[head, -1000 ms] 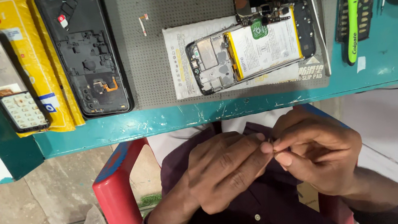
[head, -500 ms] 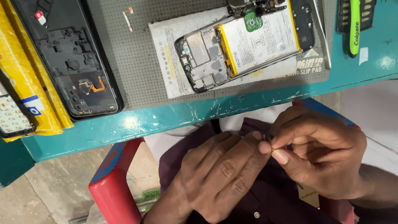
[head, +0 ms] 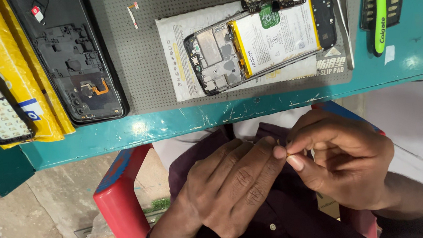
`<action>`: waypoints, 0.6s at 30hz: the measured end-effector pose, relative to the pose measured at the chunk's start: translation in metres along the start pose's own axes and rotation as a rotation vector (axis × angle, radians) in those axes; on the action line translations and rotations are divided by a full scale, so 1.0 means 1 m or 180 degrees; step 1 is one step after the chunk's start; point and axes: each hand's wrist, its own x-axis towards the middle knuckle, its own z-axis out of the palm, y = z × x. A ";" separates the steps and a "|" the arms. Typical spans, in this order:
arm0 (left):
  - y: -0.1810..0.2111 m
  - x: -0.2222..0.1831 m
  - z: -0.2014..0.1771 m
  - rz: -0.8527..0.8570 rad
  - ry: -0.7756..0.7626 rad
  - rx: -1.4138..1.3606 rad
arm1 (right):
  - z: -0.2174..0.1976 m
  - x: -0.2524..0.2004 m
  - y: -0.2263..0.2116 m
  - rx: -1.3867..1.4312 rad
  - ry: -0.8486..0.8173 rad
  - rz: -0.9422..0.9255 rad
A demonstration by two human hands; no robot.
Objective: The person holds a small yellow component between their fingers and manipulates it over a disassembled smartphone. The hands repeatedly pinch and adjust the component while the phone remains open on the workbench.
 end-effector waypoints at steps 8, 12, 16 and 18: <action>0.000 0.000 -0.001 -0.0001 -0.0012 0.0036 | 0.001 0.001 0.000 -0.0067 0.0037 -0.0016; -0.001 0.001 0.000 -0.0022 0.0016 0.0031 | 0.002 0.002 0.000 -0.0203 0.0121 0.0006; -0.001 0.004 -0.004 -0.0036 -0.0024 0.0004 | 0.002 0.002 -0.003 -0.0387 0.0139 -0.0016; -0.002 0.006 -0.004 -0.0029 -0.0001 0.0023 | 0.001 0.004 -0.003 -0.0338 0.0110 -0.0036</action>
